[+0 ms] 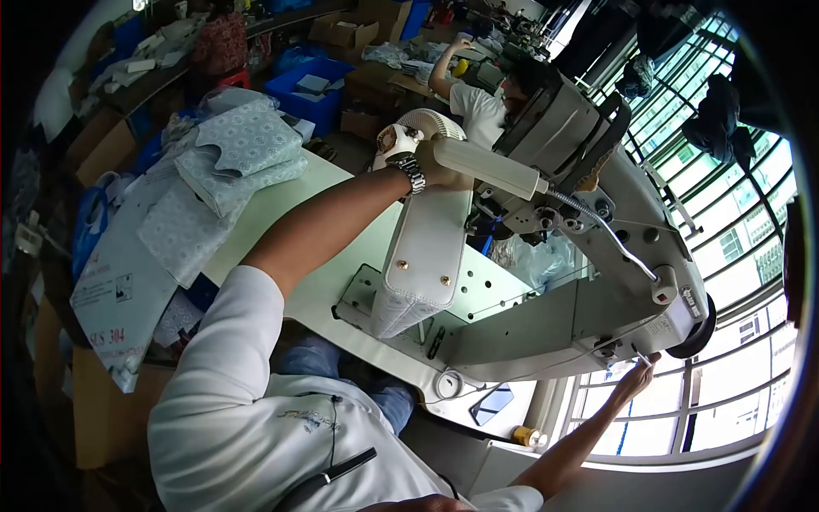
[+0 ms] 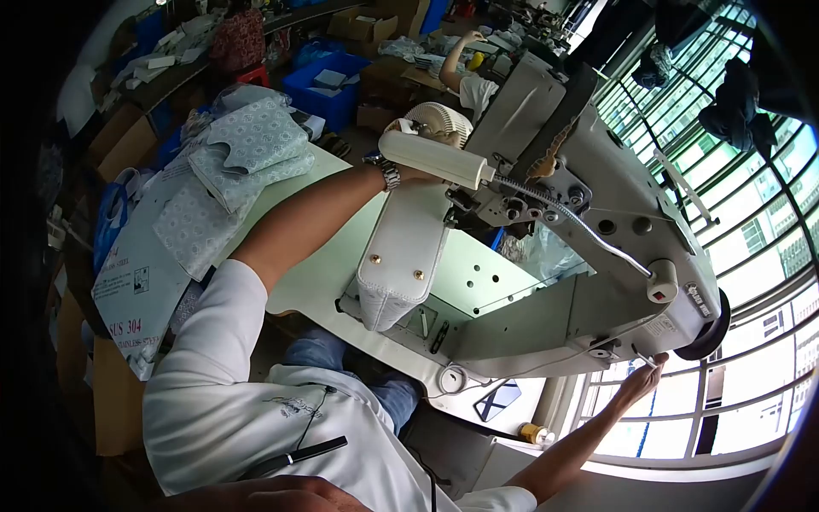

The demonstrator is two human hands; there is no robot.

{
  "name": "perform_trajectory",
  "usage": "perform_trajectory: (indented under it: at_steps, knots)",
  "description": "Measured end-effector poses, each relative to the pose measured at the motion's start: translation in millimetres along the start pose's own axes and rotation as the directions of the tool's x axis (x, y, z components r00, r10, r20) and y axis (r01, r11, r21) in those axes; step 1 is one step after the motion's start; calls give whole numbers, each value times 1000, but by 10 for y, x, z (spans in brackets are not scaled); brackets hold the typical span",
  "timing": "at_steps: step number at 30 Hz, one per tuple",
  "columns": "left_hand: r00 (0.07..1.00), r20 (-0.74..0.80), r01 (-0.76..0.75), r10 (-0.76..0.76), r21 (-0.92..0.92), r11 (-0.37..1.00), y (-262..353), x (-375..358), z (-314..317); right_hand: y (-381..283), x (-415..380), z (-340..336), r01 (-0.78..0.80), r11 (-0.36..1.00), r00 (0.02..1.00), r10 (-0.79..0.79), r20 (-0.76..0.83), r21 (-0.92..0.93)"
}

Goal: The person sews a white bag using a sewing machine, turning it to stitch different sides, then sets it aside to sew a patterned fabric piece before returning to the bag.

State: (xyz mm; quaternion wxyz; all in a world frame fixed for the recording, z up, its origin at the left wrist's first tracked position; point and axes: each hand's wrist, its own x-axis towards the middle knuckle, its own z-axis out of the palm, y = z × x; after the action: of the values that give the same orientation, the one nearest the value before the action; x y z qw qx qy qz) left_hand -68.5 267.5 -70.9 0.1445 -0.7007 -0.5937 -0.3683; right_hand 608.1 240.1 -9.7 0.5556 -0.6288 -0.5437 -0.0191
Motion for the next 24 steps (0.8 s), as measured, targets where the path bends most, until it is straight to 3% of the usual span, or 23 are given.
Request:
perform_trajectory:
  at_steps: [1,2,3,4,6,8,10,12,13,15,17,18,20,23,24]
  knots:
    - [996,28,80,-82,63,995,155,1,-239,-184,-44,-40,5,1000,999,-4,-33,19]
    - [985,46,158,-165,128,979,338,-18,-472,-392,-26,-148,21,987,996,-8,-85,159]
    - [984,-18,178,-177,65,982,439,-86,-613,-464,96,-257,25,955,984,29,-178,294]
    - [984,-15,175,-175,69,982,535,-151,-724,-700,231,-326,105,957,966,-33,-256,272]
    - [966,-92,239,-243,-60,969,712,-272,-925,-1065,510,-469,144,969,977,-106,-187,200]
    - [945,-31,321,-326,-106,941,867,-366,-1077,-1345,870,-574,77,996,996,-79,51,37]
    - [915,27,402,-403,-151,903,1050,-448,-1260,-1375,882,-409,74,988,995,-82,-53,-136]
    - [897,97,441,-431,-177,880,1260,-570,-1466,-1301,742,-329,93,993,991,-99,-86,-69]
    - [898,93,439,-429,-181,880,1346,-668,-1554,-1240,703,-273,116,993,979,-120,-162,-34]
    - [935,-74,338,-348,-122,933,1501,-934,-1746,-1165,606,-209,137,991,961,-130,-244,9]
    - [950,-78,272,-302,-270,924,1642,-1239,-2029,-1197,566,-233,138,990,966,-130,-224,21]
    - [965,8,249,-261,-325,912,1624,-1394,-2179,-1190,544,-255,128,991,973,-120,-197,26]
    - [986,-43,126,-160,-434,892,1526,-1632,-2459,-1177,546,-295,137,991,973,-134,-188,3]
    - [998,-44,-47,33,-359,932,1402,-1937,-2987,-1057,363,-394,186,980,963,-195,-186,-66]
    - [998,-22,38,-51,-400,916,1356,-2090,-3173,-1138,69,-439,203,972,951,-224,-211,-115]
